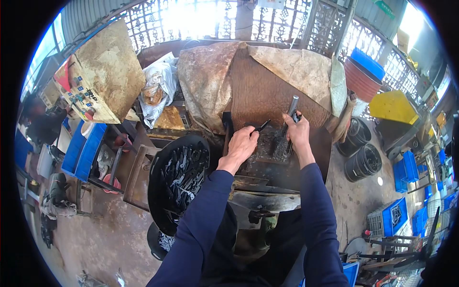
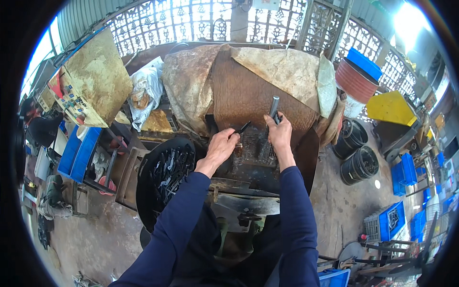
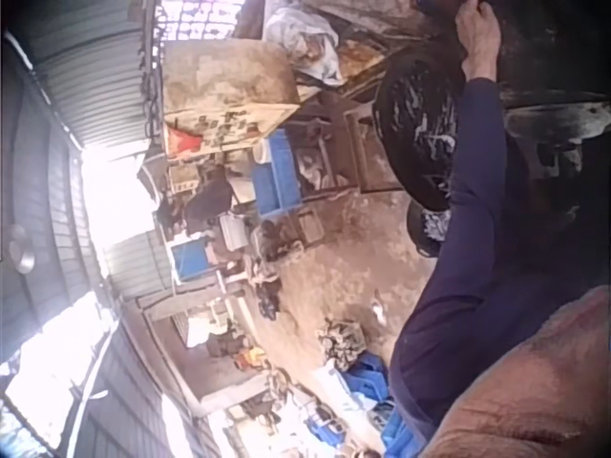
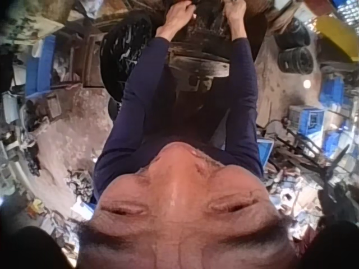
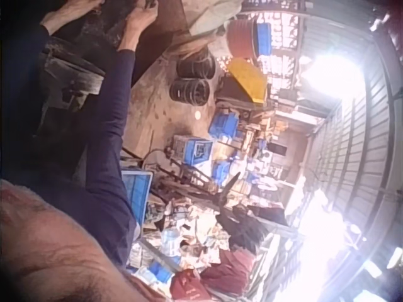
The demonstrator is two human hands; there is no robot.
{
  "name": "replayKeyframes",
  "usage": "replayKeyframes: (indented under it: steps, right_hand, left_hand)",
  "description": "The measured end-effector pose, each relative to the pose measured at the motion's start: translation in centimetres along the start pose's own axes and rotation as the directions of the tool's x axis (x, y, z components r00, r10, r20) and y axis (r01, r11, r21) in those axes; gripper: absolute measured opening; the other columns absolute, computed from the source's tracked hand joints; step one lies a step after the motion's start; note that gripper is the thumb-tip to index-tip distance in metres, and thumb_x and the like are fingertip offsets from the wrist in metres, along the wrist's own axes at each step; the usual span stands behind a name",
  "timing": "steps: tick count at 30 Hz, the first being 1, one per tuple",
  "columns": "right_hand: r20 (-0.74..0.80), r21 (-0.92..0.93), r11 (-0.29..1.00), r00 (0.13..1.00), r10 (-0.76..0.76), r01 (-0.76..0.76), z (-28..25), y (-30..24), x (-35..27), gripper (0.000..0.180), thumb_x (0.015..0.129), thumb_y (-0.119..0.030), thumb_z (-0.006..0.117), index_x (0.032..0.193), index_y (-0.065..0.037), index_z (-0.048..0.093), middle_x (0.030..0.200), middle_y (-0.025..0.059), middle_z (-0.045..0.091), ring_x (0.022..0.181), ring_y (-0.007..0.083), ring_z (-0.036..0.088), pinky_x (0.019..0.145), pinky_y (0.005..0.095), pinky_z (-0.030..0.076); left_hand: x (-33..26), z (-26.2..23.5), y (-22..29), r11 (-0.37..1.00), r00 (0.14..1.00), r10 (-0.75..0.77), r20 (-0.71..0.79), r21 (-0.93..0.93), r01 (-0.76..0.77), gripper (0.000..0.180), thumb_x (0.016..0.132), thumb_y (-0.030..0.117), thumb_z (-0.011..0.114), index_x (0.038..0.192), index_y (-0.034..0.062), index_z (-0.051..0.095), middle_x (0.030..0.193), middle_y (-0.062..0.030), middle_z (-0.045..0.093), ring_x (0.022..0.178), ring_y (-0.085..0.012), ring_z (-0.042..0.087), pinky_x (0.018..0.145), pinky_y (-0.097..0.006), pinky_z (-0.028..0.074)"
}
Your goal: The person takes metal pieces from a basin, grinds them against a grinding machine, and places them into a container by hand.
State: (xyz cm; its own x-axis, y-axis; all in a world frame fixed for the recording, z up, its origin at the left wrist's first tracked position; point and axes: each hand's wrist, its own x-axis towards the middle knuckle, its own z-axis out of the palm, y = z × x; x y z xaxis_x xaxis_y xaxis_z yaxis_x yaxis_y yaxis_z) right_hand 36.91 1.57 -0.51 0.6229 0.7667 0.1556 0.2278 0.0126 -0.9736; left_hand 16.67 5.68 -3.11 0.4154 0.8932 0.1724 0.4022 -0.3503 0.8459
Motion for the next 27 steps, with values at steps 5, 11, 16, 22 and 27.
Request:
replayKeyframes:
  steps: [5,11,16,22,27]
  right_hand:
    - [0.008,0.004,1.0,1.0,-0.005,0.005,0.4,-0.1,0.0,0.023,0.092,-0.023,0.075,0.096,-0.002,0.066,0.058,-0.0002,0.054,0.041,0.0094,0.049,0.039,0.0303,0.038]
    - [-0.013,-0.007,1.0,1.0,0.006,-0.006,0.4,0.0,0.1,0.023,0.092,-0.023,0.075,0.097,-0.002,0.067,0.058,-0.0001,0.054,0.041,0.0095,0.049,0.039,0.0304,0.038]
    - [-0.02,0.001,1.0,1.0,-0.002,0.002,0.7,0.1,0.1,0.023,0.092,-0.023,0.075,0.097,-0.002,0.067,0.059,-0.0003,0.055,0.042,0.0097,0.049,0.039,0.0304,0.039]
    - [-0.017,0.047,0.999,1.0,-0.014,0.015,0.8,0.8,0.5,0.024,0.091,-0.02,0.076,0.104,-0.003,0.066,0.062,-0.0009,0.054,0.04,0.0083,0.045,0.036,0.0269,0.035]
    - [0.008,0.059,0.998,1.0,-0.01,0.01,0.6,0.9,0.6,0.025,0.093,-0.022,0.074,0.104,-0.002,0.065,0.061,-0.001,0.053,0.041,0.0091,0.047,0.038,0.0283,0.037]
  left_hand:
    - [-0.1,0.1,-0.1,1.0,1.0,0.005,-0.007,0.018,-0.005,0.029,0.096,0.027,0.058,0.105,0.0009,0.066,0.09,-0.02,0.071,0.086,-0.038,0.067,0.078,-0.043,0.051]
    - [-0.4,0.6,0.5,0.998,0.999,0.04,-0.003,0.046,-0.04,0.028,0.097,0.028,0.058,0.104,0.0021,0.066,0.084,-0.019,0.069,0.079,-0.0364,0.067,0.074,-0.043,0.05]
    - [-0.5,0.2,0.0,0.997,0.999,0.039,0.003,0.061,-0.039,0.027,0.097,0.027,0.057,0.103,0.003,0.067,0.082,-0.0203,0.068,0.079,-0.0378,0.066,0.073,-0.044,0.05]
    - [-0.6,0.1,0.3,0.996,0.997,0.072,-0.019,0.053,-0.071,0.027,0.097,0.027,0.057,0.103,0.0032,0.066,0.085,-0.0237,0.067,0.083,-0.0428,0.064,0.072,-0.046,0.049]
    - [-0.8,-0.3,0.8,0.997,0.999,0.053,-0.01,0.061,-0.052,0.027,0.097,0.027,0.056,0.104,0.0036,0.067,0.087,-0.0257,0.067,0.086,-0.0456,0.064,0.072,-0.048,0.049]
